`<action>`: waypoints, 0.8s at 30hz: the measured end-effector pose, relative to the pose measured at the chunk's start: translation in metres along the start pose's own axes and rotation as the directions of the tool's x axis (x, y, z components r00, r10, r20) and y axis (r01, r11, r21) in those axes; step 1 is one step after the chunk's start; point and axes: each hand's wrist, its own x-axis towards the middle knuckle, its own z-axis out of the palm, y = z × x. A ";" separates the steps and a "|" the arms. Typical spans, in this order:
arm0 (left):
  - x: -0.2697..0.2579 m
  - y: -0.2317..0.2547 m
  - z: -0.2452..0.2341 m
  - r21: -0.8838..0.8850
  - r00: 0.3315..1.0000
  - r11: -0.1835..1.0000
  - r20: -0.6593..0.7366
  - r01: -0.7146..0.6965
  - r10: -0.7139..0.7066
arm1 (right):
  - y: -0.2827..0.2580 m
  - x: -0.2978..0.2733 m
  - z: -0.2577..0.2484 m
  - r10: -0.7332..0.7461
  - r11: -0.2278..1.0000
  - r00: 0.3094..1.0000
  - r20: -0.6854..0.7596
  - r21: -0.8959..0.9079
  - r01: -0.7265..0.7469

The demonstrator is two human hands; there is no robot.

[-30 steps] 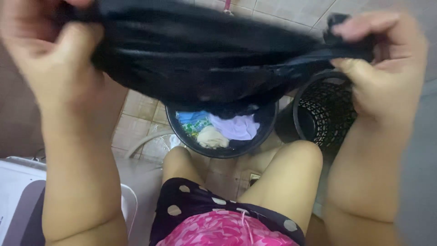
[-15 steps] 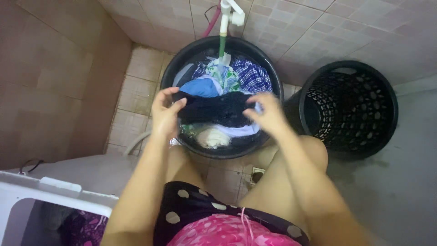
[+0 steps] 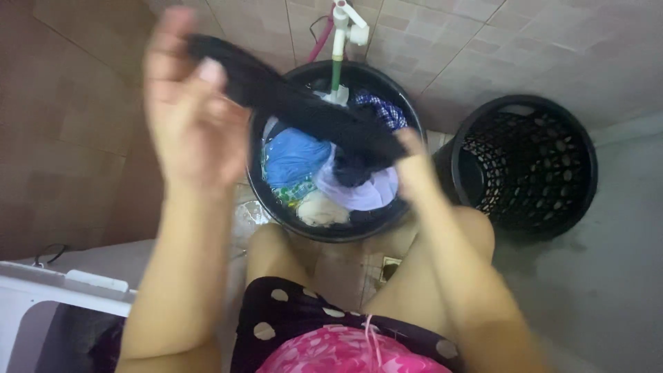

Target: Washing and rinsing clothes using a portable washing machine and buckets.

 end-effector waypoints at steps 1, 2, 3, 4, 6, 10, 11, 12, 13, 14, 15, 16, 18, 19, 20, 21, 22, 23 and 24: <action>0.004 0.005 -0.011 -0.003 1.000 1.000 0.001 -0.007 0.007 | -0.039 -0.007 0.004 -0.005 1.000 1.000 0.005 -0.003 0.005; 0.006 0.009 -0.021 0.050 0.997 0.997 -0.025 -0.066 0.067 | -0.076 -0.017 0.007 -0.047 0.999 0.990 -0.130 0.007 0.048; 0.009 0.013 -0.031 0.105 0.991 0.987 -0.048 -0.122 0.128 | -0.113 -0.027 0.009 -0.086 0.996 0.961 -0.263 0.012 0.093; 0.010 0.010 -0.035 0.103 0.991 0.987 -0.049 -0.120 0.125 | -0.129 -0.028 0.003 -0.086 0.996 0.960 -0.265 0.011 0.093; 0.015 0.006 -0.041 0.178 0.975 0.969 -0.109 -0.170 0.192 | -0.165 -0.029 -0.007 -0.375 0.890 0.924 0.077 0.309 0.335; 0.020 -0.005 -0.074 0.178 0.964 0.961 -0.124 -0.210 0.234 | -0.212 -0.070 0.015 -0.462 0.875 0.850 0.254 0.283 0.392; 0.022 -0.010 -0.086 0.149 0.965 0.966 -0.120 -0.214 0.232 | -0.217 -0.078 0.020 -0.441 0.894 0.819 0.366 0.254 0.368; 0.024 -0.014 -0.098 0.122 0.966 0.969 -0.117 -0.215 0.229 | -0.223 -0.085 0.024 -0.412 0.911 0.779 0.473 0.221 0.348; 0.027 -0.016 -0.087 0.125 0.966 0.969 -0.121 -0.214 0.229 | -0.219 -0.086 0.028 -0.408 0.913 0.780 0.474 0.220 0.344; 0.031 -0.017 -0.074 0.239 0.978 0.963 -0.135 -0.126 0.161 | -0.216 -0.085 0.033 -0.352 0.935 0.757 0.550 0.236 0.263; 0.036 -0.018 -0.062 0.350 0.983 0.936 -0.158 -0.034 0.095 | -0.214 -0.086 0.039 -0.298 0.952 0.722 0.624 0.246 0.181; 0.034 -0.041 -0.084 0.351 0.982 0.936 -0.160 -0.035 0.097 | -0.210 -0.090 0.048 -0.297 0.953 0.721 0.626 0.245 0.179; 0.036 -0.088 -0.126 0.750 0.946 0.617 -0.037 0.240 -0.324 | -0.206 -0.095 0.068 -0.271 0.933 0.697 0.664 0.359 0.020; 0.012 -0.112 -0.141 0.752 0.948 0.617 -0.035 0.234 -0.317 | -0.208 -0.098 0.080 -0.275 0.932 0.692 0.668 0.361 0.022; -0.012 -0.136 -0.156 0.695 0.954 0.679 -0.033 0.237 -0.299 | -0.209 -0.103 0.091 -0.262 0.922 0.708 0.655 0.386 -0.016; -0.036 -0.162 -0.172 0.634 0.959 0.736 -0.032 0.237 -0.281 | -0.211 -0.108 0.102 -0.250 0.910 0.724 0.643 0.412 -0.052; -0.064 -0.174 -0.169 0.634 0.959 0.736 -0.030 0.238 -0.283 | -0.209 -0.108 0.102 -0.251 0.909 0.725 0.641 0.413 -0.050; -0.092 -0.186 -0.167 0.747 0.926 0.614 -0.007 0.255 -0.376 | -0.208 -0.109 0.102 -0.255 0.894 0.728 0.636 0.441 -0.073; -0.119 -0.199 -0.165 0.841 0.884 0.480 0.005 0.249 -0.468 | -0.206 -0.109 0.101 -0.261 0.878 0.732 0.629 0.469 -0.091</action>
